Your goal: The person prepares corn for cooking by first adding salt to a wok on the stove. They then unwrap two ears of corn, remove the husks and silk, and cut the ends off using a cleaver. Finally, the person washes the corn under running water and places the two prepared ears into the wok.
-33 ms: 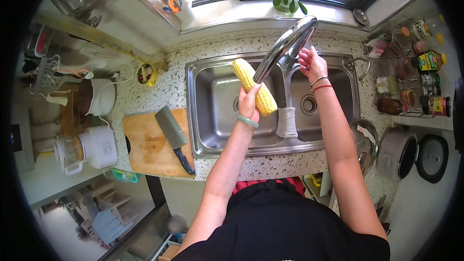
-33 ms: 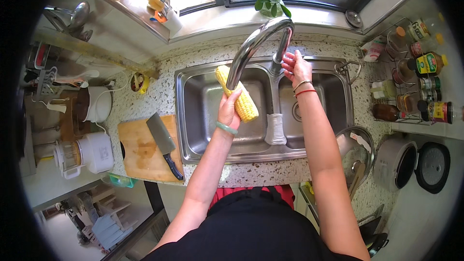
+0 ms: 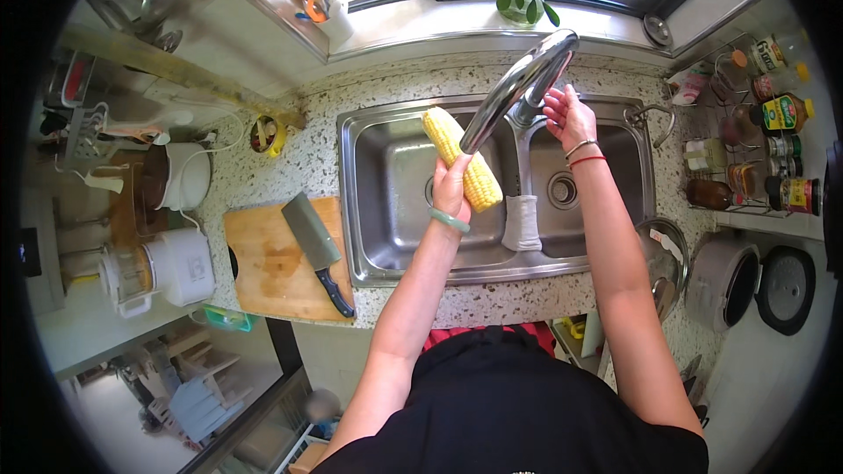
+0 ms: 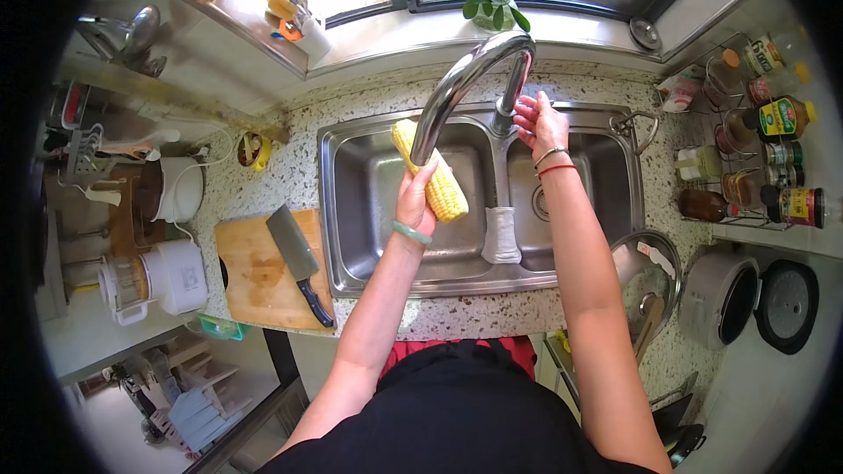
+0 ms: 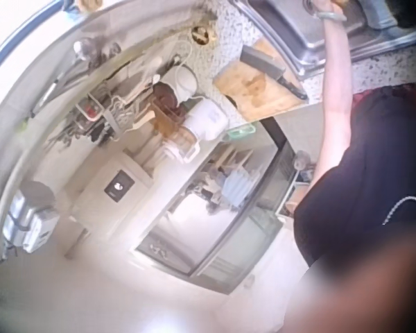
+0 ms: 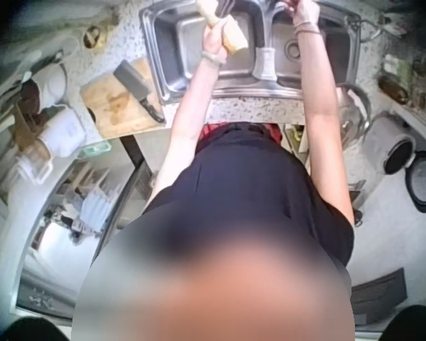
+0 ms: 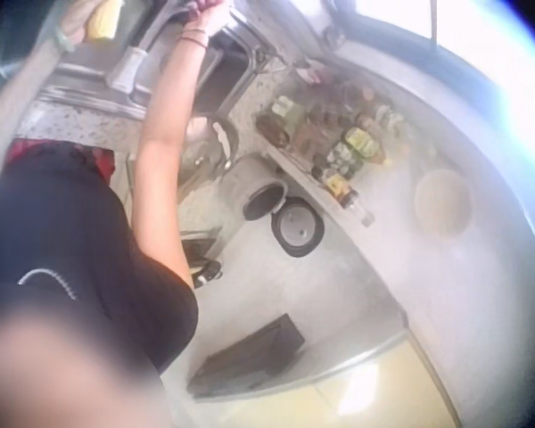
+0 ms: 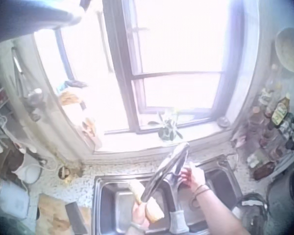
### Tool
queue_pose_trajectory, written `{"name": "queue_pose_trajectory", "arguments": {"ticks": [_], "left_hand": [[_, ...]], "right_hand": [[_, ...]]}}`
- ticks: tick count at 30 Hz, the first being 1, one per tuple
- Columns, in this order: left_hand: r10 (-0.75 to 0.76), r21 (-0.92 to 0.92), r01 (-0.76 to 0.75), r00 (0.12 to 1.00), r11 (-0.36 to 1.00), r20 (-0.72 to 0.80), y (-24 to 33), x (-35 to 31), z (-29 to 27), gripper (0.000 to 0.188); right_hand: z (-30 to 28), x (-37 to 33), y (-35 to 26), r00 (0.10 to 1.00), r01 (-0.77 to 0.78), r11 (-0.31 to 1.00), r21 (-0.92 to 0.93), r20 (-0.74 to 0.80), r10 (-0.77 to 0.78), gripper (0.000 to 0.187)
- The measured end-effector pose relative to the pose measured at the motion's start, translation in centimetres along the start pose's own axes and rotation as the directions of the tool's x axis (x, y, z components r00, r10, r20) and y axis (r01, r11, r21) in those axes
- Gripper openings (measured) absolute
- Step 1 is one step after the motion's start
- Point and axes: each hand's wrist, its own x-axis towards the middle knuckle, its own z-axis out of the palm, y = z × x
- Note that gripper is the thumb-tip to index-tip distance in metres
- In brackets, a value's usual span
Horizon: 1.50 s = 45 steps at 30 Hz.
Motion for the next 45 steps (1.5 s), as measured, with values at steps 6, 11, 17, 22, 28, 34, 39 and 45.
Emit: {"name": "queue_pose_trajectory", "arguments": {"ticks": [6,11,17,22,28,34,39,45], "left_hand": [[-0.033,0.148,0.044,0.996,0.988,-0.081,-0.6,0.8,-1.7,0.033],[0.091,0.402,-0.048,0.992,0.914,-0.089,-1.4,0.6,-3.1,0.042],[0.129,0.653,-0.062,0.99,0.755,-0.055,-1.3,-0.7,-3.1,0.067],[0.171,0.773,-0.108,0.985,0.625,0.0,-0.4,-1.6,-3.7,0.066],[0.123,0.886,-0.112,0.99,0.451,0.062,-0.7,-1.9,-6.4,0.067],[-0.029,0.98,-0.012,0.999,0.198,0.019,0.9,-2.8,-5.1,0.066],[-0.216,0.622,0.223,0.973,0.751,-0.088,0.0,-2.6,-6.3,0.045],[-0.345,-0.16,0.35,0.937,0.923,0.061,-2.4,0.4,-8.6,0.037]], "right_hand": [[-1.2,0.9,0.3,0.992,0.022,1.0,0.022,-0.126,-0.019,0.042],[-0.8,-2.3,4.9,0.989,0.128,0.982,-0.14,-0.049,-0.136,0.033],[6.7,-6.6,14.2,0.938,0.342,0.835,-0.431,0.204,-0.28,0.031],[7.5,-8.1,14.3,0.862,0.504,0.695,-0.514,0.252,-0.439,0.02],[6.8,-7.8,14.2,0.889,0.457,0.797,-0.395,0.214,-0.404,0.013],[7.2,-6.9,16.6,0.794,0.591,0.449,-0.671,0.381,-0.474,0.025],[6.2,-5.0,16.9,0.992,0.109,0.923,-0.37,0.096,-0.079,0.038],[6.5,-7.6,17.9,0.906,-0.149,0.982,-0.116,0.381,0.182,0.04]]}}
